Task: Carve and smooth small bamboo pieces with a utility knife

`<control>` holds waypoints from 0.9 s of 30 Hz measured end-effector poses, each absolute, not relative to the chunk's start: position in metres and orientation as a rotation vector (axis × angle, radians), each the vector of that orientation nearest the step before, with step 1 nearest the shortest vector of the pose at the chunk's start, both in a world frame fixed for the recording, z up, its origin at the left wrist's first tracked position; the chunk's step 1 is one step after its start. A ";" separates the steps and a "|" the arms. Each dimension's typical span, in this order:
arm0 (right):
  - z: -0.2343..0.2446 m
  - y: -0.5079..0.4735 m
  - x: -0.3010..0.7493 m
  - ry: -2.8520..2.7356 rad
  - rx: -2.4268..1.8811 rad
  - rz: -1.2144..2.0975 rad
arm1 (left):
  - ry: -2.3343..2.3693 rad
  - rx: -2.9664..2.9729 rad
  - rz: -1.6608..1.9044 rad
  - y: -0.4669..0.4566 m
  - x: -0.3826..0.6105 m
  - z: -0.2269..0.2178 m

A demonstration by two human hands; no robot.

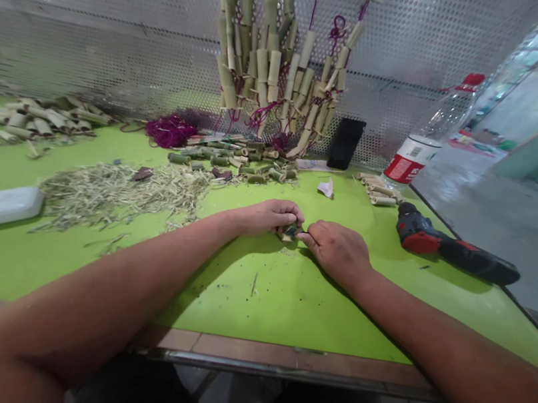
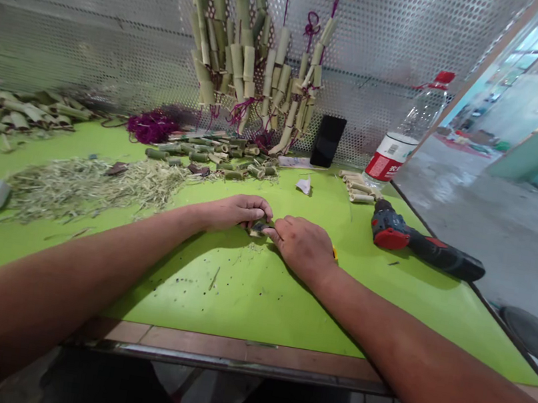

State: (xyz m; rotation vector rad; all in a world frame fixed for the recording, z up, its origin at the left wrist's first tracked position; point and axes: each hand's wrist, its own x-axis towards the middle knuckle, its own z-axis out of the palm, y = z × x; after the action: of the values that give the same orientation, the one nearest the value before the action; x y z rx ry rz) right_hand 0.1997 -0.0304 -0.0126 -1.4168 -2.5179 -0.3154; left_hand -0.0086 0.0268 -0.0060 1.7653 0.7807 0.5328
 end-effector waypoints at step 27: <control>-0.013 -0.033 0.199 -2.500 -1.394 -0.314 | 0.804 1.852 0.548 0.030 -0.008 -0.010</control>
State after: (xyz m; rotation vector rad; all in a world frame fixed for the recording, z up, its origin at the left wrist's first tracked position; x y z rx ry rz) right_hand 0.1993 -0.0332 -0.0125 -1.3936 -2.5003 -0.3145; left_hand -0.0075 0.0296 -0.0098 1.8515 0.8043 0.5479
